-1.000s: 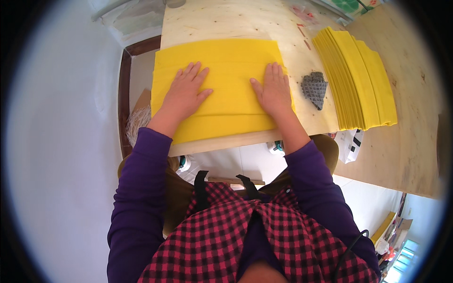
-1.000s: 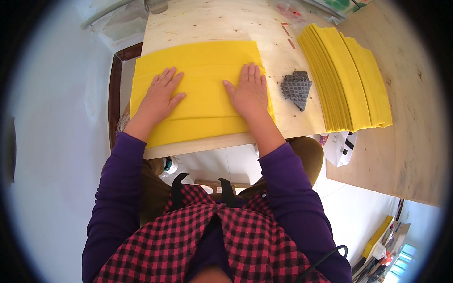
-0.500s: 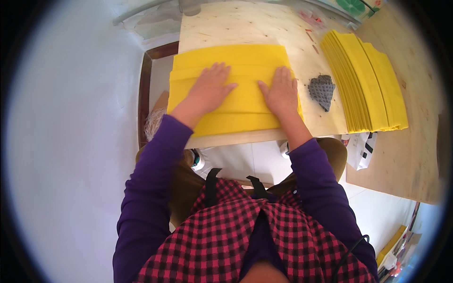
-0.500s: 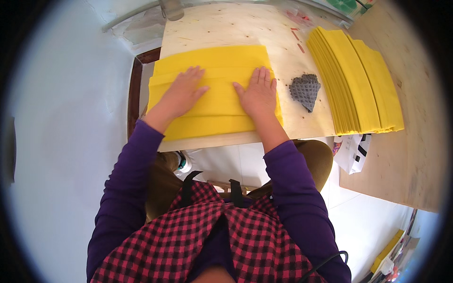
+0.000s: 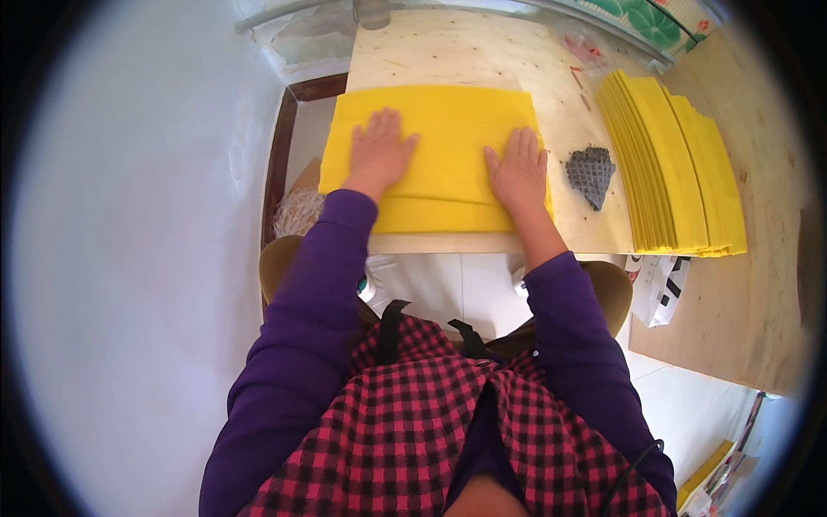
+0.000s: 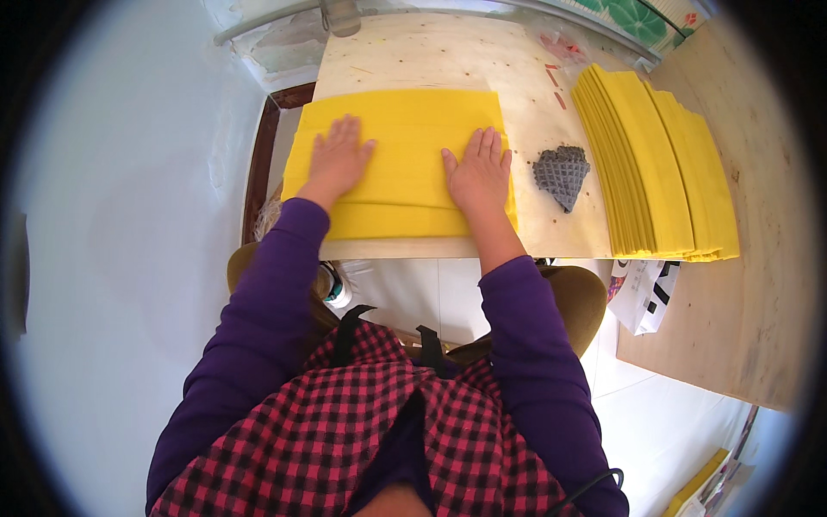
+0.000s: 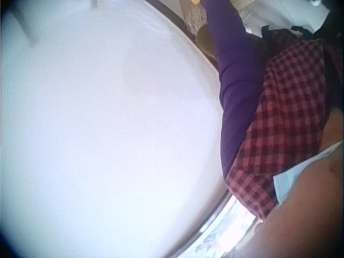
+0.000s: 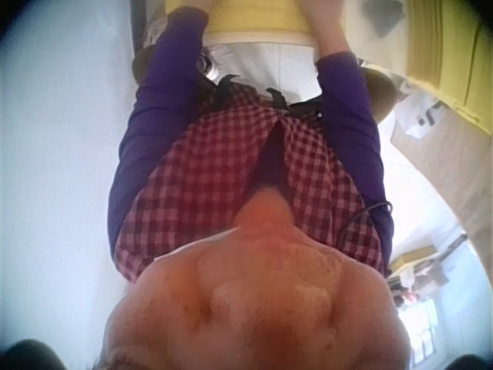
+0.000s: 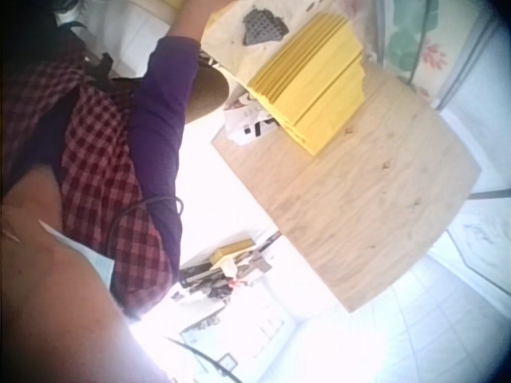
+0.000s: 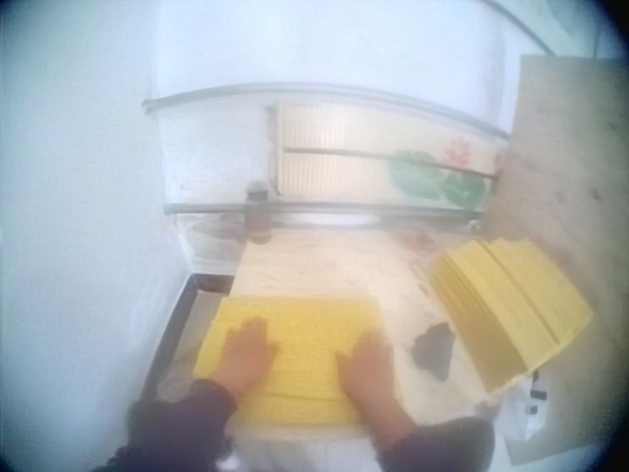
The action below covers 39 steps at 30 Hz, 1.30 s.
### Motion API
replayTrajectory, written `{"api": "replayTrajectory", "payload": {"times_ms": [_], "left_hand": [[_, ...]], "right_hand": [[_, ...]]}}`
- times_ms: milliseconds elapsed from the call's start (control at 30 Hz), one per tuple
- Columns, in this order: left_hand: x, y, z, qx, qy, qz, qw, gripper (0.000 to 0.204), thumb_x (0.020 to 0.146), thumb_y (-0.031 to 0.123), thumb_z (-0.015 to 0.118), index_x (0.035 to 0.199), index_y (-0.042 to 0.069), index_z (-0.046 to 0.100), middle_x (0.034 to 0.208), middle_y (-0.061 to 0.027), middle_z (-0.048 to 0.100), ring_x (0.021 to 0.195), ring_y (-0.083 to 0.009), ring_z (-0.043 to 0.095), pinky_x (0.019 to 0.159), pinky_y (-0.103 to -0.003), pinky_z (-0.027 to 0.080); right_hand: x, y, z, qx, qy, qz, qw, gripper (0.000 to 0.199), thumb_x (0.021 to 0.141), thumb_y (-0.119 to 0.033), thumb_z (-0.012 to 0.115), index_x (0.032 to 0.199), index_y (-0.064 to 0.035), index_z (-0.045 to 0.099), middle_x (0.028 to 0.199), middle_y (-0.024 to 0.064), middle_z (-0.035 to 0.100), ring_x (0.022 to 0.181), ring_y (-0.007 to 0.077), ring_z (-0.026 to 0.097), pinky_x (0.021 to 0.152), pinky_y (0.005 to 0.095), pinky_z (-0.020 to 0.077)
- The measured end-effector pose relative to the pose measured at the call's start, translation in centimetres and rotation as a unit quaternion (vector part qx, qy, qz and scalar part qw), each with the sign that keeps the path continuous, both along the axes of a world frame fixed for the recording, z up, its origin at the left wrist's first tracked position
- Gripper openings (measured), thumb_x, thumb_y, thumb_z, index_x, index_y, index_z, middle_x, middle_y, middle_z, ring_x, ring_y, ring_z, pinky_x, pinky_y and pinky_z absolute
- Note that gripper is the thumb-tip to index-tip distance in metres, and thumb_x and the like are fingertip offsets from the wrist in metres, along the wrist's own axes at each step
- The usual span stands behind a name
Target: The person folds multiple yellow foam sheets on a wooden table. They align edges, fold each sheet in half, and stack the folded sheets. The person repeats this process for several sheets, maintaining a neat stack.
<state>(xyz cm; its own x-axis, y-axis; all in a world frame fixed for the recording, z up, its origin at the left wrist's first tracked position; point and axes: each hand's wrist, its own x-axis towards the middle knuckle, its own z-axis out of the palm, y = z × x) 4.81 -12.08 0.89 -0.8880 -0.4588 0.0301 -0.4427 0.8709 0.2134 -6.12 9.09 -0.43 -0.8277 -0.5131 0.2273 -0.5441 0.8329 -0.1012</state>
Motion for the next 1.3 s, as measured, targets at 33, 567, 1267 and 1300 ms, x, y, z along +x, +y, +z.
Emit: {"api": "replayTrajectory", "payload": {"times_ms": [33,567,1267,1300], "left_hand": [[1.0,-1.1,0.1,-0.004,-0.007,0.025,1.0,0.068,0.097,0.048,0.035,0.148,0.005,0.025,0.156,-0.0095,0.021,0.145,-0.0238,0.017,0.116,-0.046,0.013],[2.8,-2.6,-0.5,-0.024,0.029,0.055,0.998,0.067,0.097,0.047,0.037,0.147,0.005,0.028,0.155,-0.01,0.023,0.144,-0.0245,0.019,0.116,-0.047,0.014],[3.2,-3.0,-0.4,0.01,0.02,0.058,0.998,0.068,0.097,0.049,0.032,0.15,0.007,0.022,0.158,-0.0062,0.018,0.146,-0.0187,0.013,0.117,-0.046,0.01],[3.2,-2.9,-0.4,0.015,0.017,0.06,0.998,0.067,0.097,0.049,0.032,0.15,0.007,0.022,0.158,-0.0061,0.017,0.146,-0.0186,0.012,0.117,-0.045,0.01]], "right_hand": [[0.0,0.0,0.1,0.0,0.004,0.001,1.0,0.074,0.096,-0.052,0.035,0.143,0.0048,0.029,0.151,0.0223,0.027,0.142,0.0332,0.022,0.113,0.05,0.0184],[4.5,-12.3,2.8,-0.029,-0.153,0.102,0.983,0.077,0.096,-0.055,0.033,0.145,0.0049,0.027,0.152,0.0223,0.024,0.144,0.0316,0.019,0.116,0.0473,0.0138],[-2.1,1.0,2.7,0.003,-0.026,-0.005,1.0,0.063,0.094,-0.043,0.046,0.14,-0.0018,0.036,0.147,0.0199,0.033,0.139,0.031,0.026,0.113,0.0452,0.0187],[-2.5,0.5,3.1,-0.046,0.008,0.067,0.997,0.056,0.092,-0.038,0.051,0.135,-0.0026,0.044,0.142,0.0201,0.04,0.135,0.0321,0.034,0.111,0.0442,0.0247]]}}
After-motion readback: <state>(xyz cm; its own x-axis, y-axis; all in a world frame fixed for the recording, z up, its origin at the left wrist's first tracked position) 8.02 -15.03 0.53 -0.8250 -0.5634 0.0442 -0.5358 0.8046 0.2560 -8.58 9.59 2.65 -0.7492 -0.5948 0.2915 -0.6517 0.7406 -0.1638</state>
